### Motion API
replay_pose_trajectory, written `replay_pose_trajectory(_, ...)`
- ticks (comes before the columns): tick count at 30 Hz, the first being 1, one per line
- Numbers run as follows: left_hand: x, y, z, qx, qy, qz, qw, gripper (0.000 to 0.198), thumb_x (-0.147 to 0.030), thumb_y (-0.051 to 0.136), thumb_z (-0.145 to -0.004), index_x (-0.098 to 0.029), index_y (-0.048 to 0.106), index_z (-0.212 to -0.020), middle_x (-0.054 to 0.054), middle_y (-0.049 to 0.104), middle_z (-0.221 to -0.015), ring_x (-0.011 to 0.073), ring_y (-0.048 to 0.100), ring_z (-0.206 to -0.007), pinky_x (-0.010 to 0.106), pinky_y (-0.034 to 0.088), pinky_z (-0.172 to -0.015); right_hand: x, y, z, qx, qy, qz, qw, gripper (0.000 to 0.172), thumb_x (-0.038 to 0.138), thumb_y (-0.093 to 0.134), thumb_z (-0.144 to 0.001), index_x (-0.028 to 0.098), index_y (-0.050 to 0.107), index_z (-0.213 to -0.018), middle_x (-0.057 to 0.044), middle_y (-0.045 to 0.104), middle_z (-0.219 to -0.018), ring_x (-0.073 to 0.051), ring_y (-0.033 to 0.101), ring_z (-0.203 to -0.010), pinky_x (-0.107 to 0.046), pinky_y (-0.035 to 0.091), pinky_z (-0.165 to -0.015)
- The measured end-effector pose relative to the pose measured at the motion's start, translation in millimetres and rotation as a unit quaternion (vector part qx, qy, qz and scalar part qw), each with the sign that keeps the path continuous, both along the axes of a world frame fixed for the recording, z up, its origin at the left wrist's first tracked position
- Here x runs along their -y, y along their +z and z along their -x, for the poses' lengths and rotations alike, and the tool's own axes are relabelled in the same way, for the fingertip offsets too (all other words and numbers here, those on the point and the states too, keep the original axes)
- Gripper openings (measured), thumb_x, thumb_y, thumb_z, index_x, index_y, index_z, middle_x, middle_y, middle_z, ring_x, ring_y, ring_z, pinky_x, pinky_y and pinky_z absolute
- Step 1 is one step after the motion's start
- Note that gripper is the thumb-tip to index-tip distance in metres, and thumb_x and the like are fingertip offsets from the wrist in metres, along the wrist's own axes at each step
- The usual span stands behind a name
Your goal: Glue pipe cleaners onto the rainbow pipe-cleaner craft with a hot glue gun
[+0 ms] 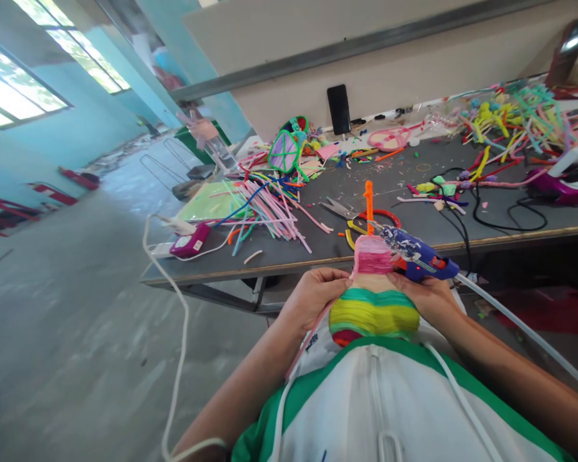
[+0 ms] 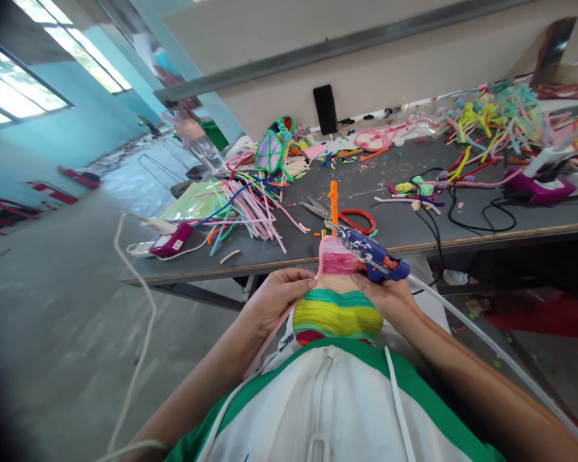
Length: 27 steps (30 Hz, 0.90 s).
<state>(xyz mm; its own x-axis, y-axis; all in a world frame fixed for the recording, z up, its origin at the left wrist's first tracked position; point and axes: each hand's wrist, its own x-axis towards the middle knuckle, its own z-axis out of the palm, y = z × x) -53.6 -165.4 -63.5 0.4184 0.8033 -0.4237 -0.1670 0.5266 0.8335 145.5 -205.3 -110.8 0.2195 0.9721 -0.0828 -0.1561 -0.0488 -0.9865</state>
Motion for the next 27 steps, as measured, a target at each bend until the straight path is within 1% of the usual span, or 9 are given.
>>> replay_pose_trajectory(3,-0.8,-1.9,1.3,-0.003,-0.007,0.003,1.0,0.031,-0.022,0.083,-0.057,-0.011,0.073,-0.084,0.007,0.072,-0.069,0.0181,0.066,-0.059,0.032,0.053,-0.065,1.8,4.5,0.5,-0.006,0.011,0.002,1.0,0.028,0.039,0.079,-0.062,0.022,0.067,-0.08,-0.003,0.073,-0.08,-0.026,0.069,-0.082,-0.041,0.054,-0.08)
replay_pose_trajectory(8,-1.6,-3.6,3.3,-0.038,-0.016,-0.03,0.999,0.032,-0.028,0.084,-0.056,-0.012,0.075,-0.081,0.006,0.072,-0.066,0.0174,0.065,-0.058,0.03,0.052,-0.063,2.6,10.7,2.3,-0.001,-0.013,0.019,1.0,0.03,0.038,0.081,-0.059,0.022,0.066,-0.08,-0.003,0.073,-0.079,-0.026,0.068,-0.08,-0.042,0.055,-0.078)
replay_pose_trajectory(12,-0.2,-1.1,1.8,-0.081,-0.018,-0.06,0.995,0.032,-0.033,0.084,-0.054,-0.012,0.075,-0.076,0.005,0.071,-0.062,0.0156,0.063,-0.054,0.027,0.05,-0.058,2.4,9.7,3.4,0.017,-0.031,0.013,0.999,0.031,0.037,0.082,-0.057,0.021,0.066,-0.078,-0.003,0.072,-0.078,-0.024,0.068,-0.078,-0.04,0.055,-0.077)
replay_pose_trajectory(16,0.7,-1.3,0.7,-0.084,-0.016,-0.061,0.995,0.029,-0.033,0.083,-0.054,-0.013,0.073,-0.073,0.004,0.07,-0.062,0.0144,0.062,-0.052,0.026,0.049,-0.055,2.4,8.0,-1.9,0.059,-0.03,-0.003,0.998,0.027,0.037,0.08,-0.061,0.021,0.068,-0.08,-0.003,0.073,-0.08,-0.024,0.068,-0.077,-0.04,0.055,-0.076)
replay_pose_trajectory(20,-2.2,-3.4,3.6,-0.064,0.0,-0.061,0.996,0.028,-0.031,0.083,-0.056,-0.013,0.072,-0.075,0.003,0.07,-0.061,0.0138,0.062,-0.052,0.025,0.048,-0.055,4.6,16.2,-22.6,0.122,0.008,-0.045,0.991,0.027,0.04,0.073,-0.07,0.023,0.069,-0.09,-0.004,0.074,-0.089,-0.026,0.068,-0.087,-0.041,0.054,-0.081)
replay_pose_trajectory(23,-6.0,-2.9,6.2,-0.055,0.017,-0.063,0.996,0.027,-0.03,0.082,-0.058,-0.012,0.072,-0.076,0.004,0.07,-0.063,0.0138,0.062,-0.052,0.025,0.049,-0.055,9.0,27.9,-38.9,0.19,0.021,-0.032,0.981,0.03,0.04,0.074,-0.07,0.023,0.07,-0.095,-0.005,0.074,-0.092,-0.028,0.067,-0.089,-0.042,0.053,-0.083)
replay_pose_trajectory(25,-7.7,-1.9,6.8,-0.047,0.022,-0.063,0.997,0.027,-0.029,0.082,-0.059,-0.011,0.071,-0.075,0.004,0.071,-0.063,0.0143,0.063,-0.053,0.025,0.05,-0.056,13.8,34.2,-43.0,0.208,0.036,-0.022,0.977,0.032,0.04,0.075,-0.068,0.024,0.07,-0.096,-0.006,0.074,-0.091,-0.029,0.068,-0.087,-0.042,0.054,-0.081)
replay_pose_trajectory(27,-8.1,-0.6,6.2,-0.043,0.026,-0.066,0.997,0.026,-0.028,0.082,-0.058,-0.011,0.071,-0.075,0.005,0.071,-0.064,0.0145,0.063,-0.053,0.025,0.05,-0.055,20.1,36.7,-40.9,0.214,0.064,-0.006,0.975,0.03,0.042,0.074,-0.067,0.023,0.07,-0.09,-0.006,0.075,-0.088,-0.029,0.069,-0.082,-0.041,0.056,-0.075)
